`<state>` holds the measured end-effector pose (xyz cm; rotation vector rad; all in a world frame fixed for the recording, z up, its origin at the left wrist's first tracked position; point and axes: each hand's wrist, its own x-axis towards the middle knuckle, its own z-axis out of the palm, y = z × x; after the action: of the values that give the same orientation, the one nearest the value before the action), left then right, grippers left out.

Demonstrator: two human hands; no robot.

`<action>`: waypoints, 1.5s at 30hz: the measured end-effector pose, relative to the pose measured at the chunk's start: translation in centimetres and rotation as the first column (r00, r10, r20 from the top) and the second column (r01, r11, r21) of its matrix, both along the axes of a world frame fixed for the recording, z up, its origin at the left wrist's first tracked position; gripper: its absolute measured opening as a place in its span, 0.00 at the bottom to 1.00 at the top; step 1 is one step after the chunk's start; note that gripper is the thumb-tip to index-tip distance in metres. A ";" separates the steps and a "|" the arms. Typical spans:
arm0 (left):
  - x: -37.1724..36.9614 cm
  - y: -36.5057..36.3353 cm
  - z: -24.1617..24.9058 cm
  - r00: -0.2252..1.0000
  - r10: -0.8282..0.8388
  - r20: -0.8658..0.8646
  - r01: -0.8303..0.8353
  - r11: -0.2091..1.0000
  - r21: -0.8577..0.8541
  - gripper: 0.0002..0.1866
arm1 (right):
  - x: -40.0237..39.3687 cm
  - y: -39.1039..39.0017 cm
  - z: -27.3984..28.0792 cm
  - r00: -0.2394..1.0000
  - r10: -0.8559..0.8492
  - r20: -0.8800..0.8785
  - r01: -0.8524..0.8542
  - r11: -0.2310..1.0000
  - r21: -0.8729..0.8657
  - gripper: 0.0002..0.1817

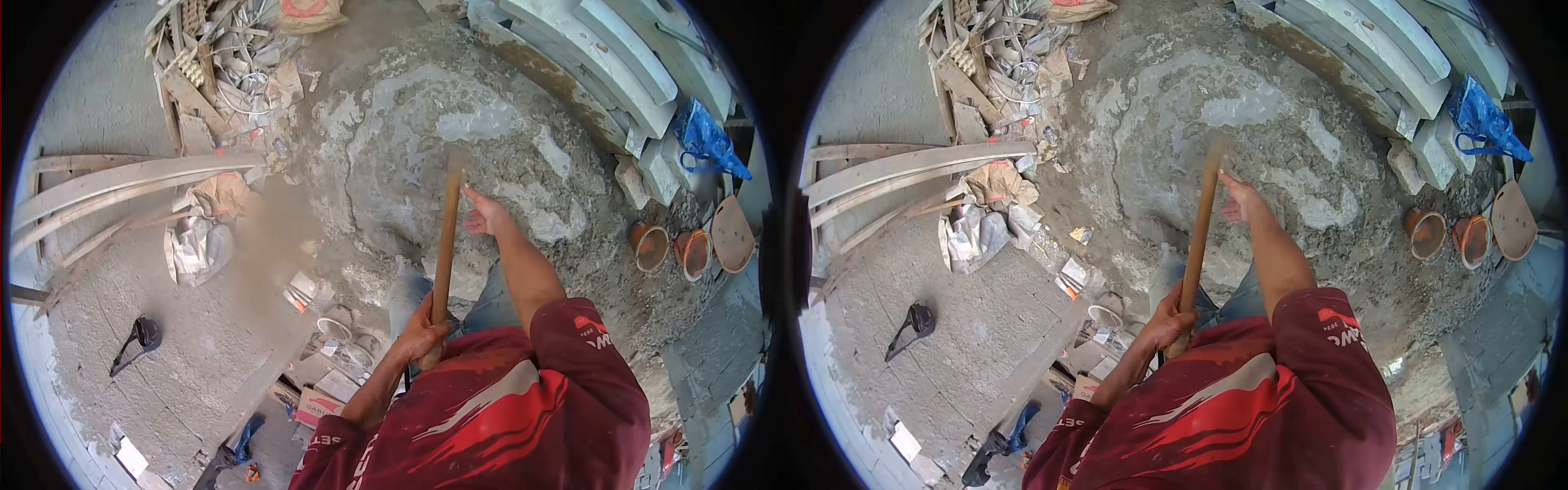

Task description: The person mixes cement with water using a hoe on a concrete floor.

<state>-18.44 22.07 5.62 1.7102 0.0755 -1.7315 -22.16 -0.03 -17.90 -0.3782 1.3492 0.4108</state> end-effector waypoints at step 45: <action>18.9 4.7 -23.1 0.986 0.071 -0.154 -0.059 0.995 0.079 0.12 | 25.1 0.1 -19.0 0.859 0.284 -0.427 -0.493 0.685 -0.536 0.19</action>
<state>0.46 26.77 -17.47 1.6030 0.2664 -1.8319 2.95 0.12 -36.91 -1.2387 1.7078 0.3693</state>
